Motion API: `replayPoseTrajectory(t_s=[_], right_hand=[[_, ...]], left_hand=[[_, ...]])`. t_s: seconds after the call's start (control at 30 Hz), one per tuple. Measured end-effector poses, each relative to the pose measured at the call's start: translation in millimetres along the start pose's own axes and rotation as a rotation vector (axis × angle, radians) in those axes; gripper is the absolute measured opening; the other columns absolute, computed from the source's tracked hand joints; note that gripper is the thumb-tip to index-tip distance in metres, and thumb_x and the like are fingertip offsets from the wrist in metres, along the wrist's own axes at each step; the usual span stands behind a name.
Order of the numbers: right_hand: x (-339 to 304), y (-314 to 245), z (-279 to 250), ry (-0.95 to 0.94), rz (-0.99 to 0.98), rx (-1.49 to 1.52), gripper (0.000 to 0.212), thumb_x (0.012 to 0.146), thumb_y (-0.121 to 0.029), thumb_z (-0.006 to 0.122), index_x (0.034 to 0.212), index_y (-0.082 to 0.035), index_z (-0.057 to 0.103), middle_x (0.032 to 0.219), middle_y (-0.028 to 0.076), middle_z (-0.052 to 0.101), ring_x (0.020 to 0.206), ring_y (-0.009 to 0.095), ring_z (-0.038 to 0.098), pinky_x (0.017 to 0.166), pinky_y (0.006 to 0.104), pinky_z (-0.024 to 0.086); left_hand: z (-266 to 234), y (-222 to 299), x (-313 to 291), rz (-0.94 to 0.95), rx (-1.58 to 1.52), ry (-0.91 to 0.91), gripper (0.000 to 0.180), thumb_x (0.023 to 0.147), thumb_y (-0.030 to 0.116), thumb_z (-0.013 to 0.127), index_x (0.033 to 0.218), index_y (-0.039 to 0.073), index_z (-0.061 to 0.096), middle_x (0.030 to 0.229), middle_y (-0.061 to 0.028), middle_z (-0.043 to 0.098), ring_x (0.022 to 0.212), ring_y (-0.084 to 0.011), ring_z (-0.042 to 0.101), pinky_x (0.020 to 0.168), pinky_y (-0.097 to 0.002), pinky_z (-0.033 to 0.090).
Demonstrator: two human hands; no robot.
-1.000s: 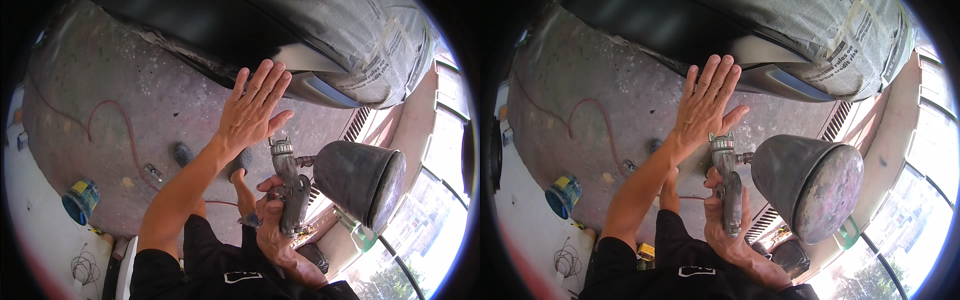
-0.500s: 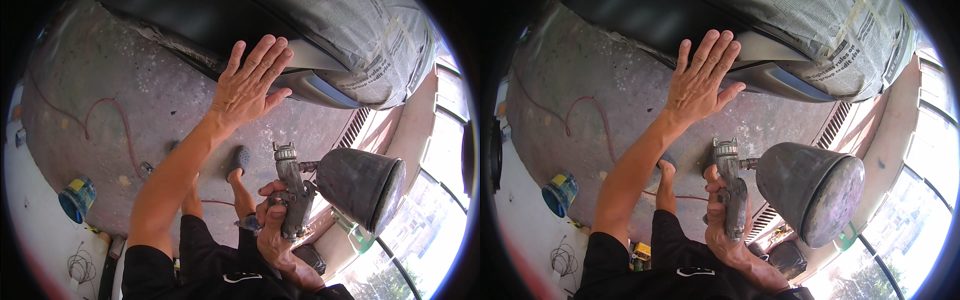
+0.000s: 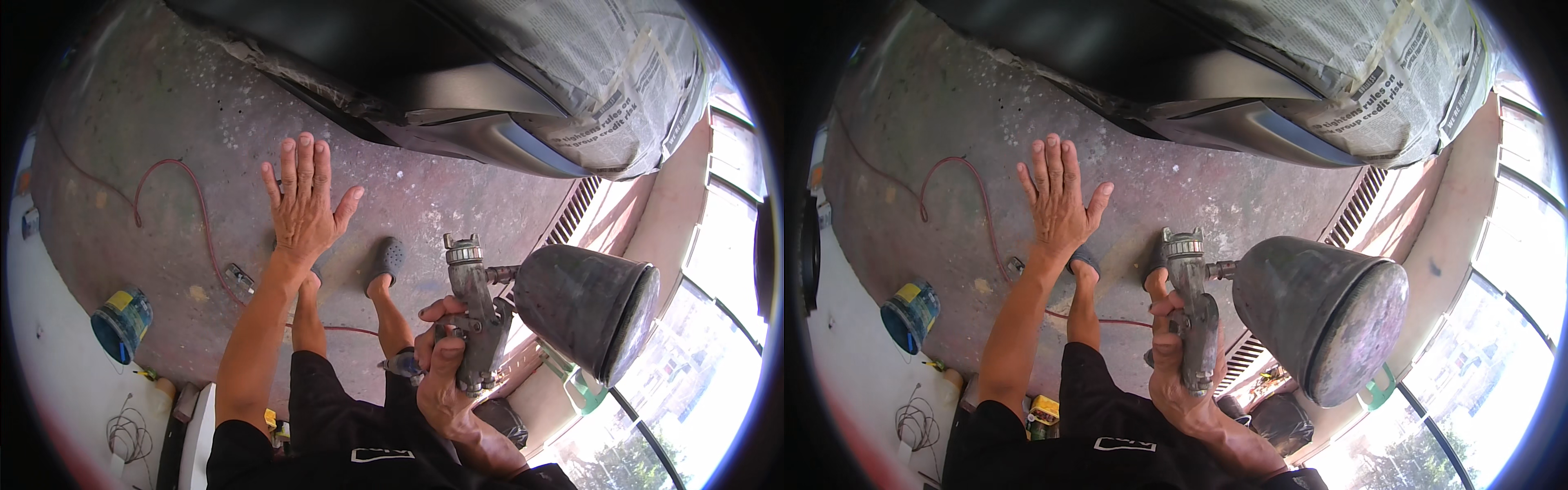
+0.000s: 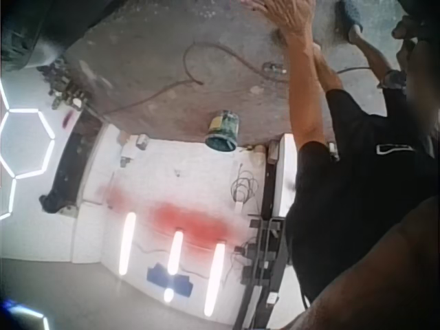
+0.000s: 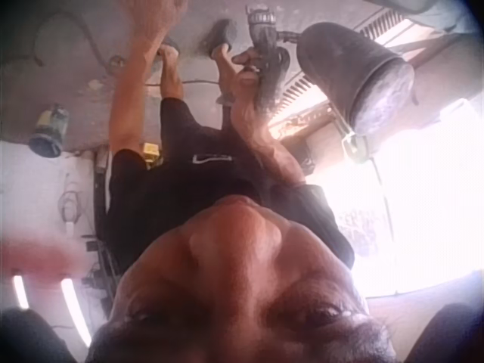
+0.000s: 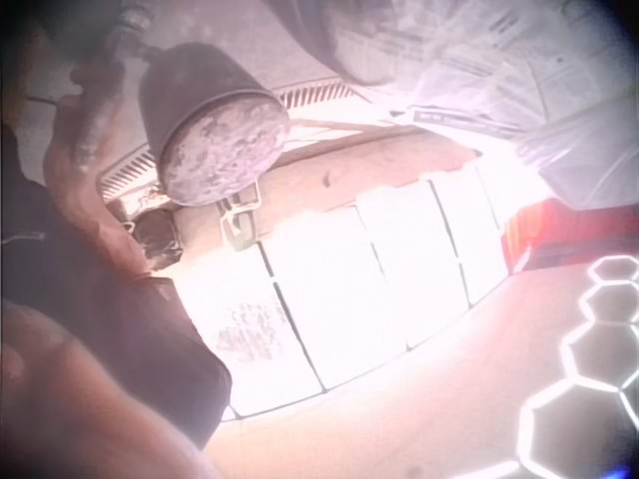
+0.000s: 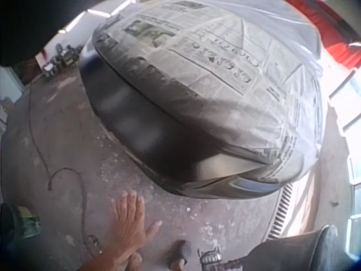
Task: The person uses a spray gun to apply black paint to a car's rear bumper. They walk around the vehicle, refilling the spray gun from a paint can, and repeatedly spray the same area while occasionally touching the surface.
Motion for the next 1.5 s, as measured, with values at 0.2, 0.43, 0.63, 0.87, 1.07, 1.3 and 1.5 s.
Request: replayPoseTrajectory(t_s=[0.2, 0.43, 0.63, 0.87, 1.07, 1.3, 1.5], right_hand=[[1.9, -11.7, 13.2, 0.012, 0.017, -0.239, 0.062, 0.109, -0.052, 0.060, 0.138, 0.001, 0.049, 0.118, 0.013, 0.060, 0.065, 0.008, 0.053, 0.059, 0.0260, 0.044], [-8.6, 7.5, 48.0, -0.051, 0.062, -0.117, 0.032, 0.113, -0.022, 0.063, 0.136, 0.000, 0.056, 0.116, 0.006, 0.067, 0.078, 0.008, 0.059, 0.066, 0.0291, 0.051], [-40.2, 47.9, 122.7, -0.229, 0.143, -0.395, 0.033, 0.112, -0.017, 0.062, 0.140, -0.001, 0.057, 0.118, 0.008, 0.069, 0.088, 0.009, 0.065, 0.076, 0.0298, 0.056], [-84.4, 86.4, 247.3, -0.632, 0.019, -0.811, 0.043, 0.098, -0.023, 0.077, 0.132, 0.001, 0.068, 0.133, 0.023, 0.066, 0.122, 0.040, 0.063, 0.108, 0.0512, 0.050], [-124.2, 82.2, 364.3, -0.867, -0.219, -0.899, 0.065, 0.082, -0.029, 0.083, 0.135, 0.003, 0.063, 0.144, 0.021, 0.057, 0.143, 0.041, 0.047, 0.117, 0.0537, 0.040], [-128.9, 52.2, 469.3, -1.187, -0.212, -0.894, 0.079, 0.088, -0.049, 0.086, 0.142, 0.002, 0.059, 0.154, 0.023, 0.053, 0.145, 0.040, 0.048, 0.119, 0.0540, 0.039], [-56.3, 22.5, 534.4, -1.064, -0.389, -0.701, 0.099, 0.079, -0.046, 0.096, 0.151, 0.003, 0.050, 0.155, 0.025, 0.050, 0.143, 0.041, 0.052, 0.115, 0.0514, 0.046]], left_hand=[[-16.2, 47.4, -13.8, -0.030, -0.198, -0.008, 0.088, 0.107, 0.046, 0.060, 0.170, -0.004, 0.023, 0.178, -0.0239, 0.020, 0.167, -0.0412, 0.014, 0.133, -0.0625, 0.007], [-80.1, 42.6, -83.2, -0.178, -0.733, -0.156, 0.071, 0.105, 0.024, 0.066, 0.160, -0.009, 0.037, 0.158, -0.0306, 0.049, 0.138, -0.0474, 0.055, 0.119, -0.0624, 0.038], [-133.6, -21.2, -166.9, -0.224, -0.938, -0.166, 0.070, 0.106, 0.026, 0.062, 0.160, -0.010, 0.037, 0.149, -0.0316, 0.057, 0.131, -0.0512, 0.059, 0.112, -0.0624, 0.044], [-198.2, -92.9, -225.0, -0.367, -0.903, -0.072, 0.099, 0.088, 0.048, 0.080, 0.160, -0.006, 0.038, 0.149, -0.0309, 0.053, 0.128, -0.0518, 0.059, 0.111, -0.0630, 0.045], [-211.1, -143.9, -280.5, -0.646, -0.853, -0.015, 0.085, 0.090, 0.036, 0.078, 0.155, -0.005, 0.043, 0.139, -0.0259, 0.058, 0.124, -0.0441, 0.061, 0.109, -0.0571, 0.046], [-194.0, -242.0, -284.4, -1.391, -1.054, 0.189, 0.070, 0.094, 0.020, 0.073, 0.152, -0.005, 0.044, 0.132, -0.0192, 0.062, 0.121, -0.0345, 0.062, 0.107, -0.0490, 0.048], [-192.6, -338.6, -252.6, -1.928, -1.218, 0.496, 0.059, 0.097, 0.006, 0.069, 0.150, -0.004, 0.045, 0.125, -0.0136, 0.065, 0.118, -0.0263, 0.063, 0.105, -0.0420, 0.049]])
Point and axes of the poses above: each hand's wrist, its own x-axis towards the middle knuckle, its own z-axis out of the palm, y = z × x, the point moved 8 cm from there along x, towards the middle knuckle
